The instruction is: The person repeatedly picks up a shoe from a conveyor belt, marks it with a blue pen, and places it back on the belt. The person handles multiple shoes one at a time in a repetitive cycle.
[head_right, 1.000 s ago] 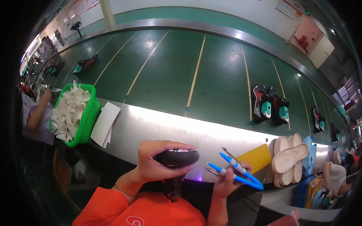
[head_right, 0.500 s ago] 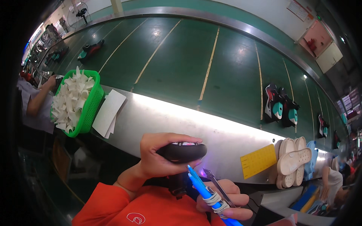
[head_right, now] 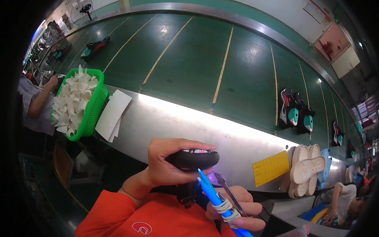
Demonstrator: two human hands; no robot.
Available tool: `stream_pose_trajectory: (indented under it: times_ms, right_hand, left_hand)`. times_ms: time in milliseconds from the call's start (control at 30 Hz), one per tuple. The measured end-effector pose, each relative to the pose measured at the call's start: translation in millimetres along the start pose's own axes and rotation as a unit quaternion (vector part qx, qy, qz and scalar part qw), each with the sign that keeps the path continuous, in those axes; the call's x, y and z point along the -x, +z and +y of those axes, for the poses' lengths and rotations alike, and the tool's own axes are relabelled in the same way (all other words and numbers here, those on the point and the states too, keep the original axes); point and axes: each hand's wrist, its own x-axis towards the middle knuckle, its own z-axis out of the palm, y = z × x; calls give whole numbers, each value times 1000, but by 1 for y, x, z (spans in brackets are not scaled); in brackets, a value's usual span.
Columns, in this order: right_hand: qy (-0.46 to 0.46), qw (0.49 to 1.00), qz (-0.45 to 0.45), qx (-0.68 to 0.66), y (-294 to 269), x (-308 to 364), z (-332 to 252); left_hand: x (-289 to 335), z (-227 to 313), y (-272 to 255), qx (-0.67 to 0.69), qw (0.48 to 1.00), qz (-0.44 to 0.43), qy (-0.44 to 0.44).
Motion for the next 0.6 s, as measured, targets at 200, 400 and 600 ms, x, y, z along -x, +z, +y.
stream_pose_trajectory:
  times_ms: [200,400,600]
  right_hand:
    - [4,995,24,99,-1,-4,-4]
    - [1,998,-62,-8,-14,-24,-6]
    - [61,988,-139,9,-28,-45,-17]
  left_hand:
    - [0,-1,-1,7,1000,-8,8]
    - [0,2,4,0,1000,-29,1]
    - [2,1,5,-2,999,-36,20]
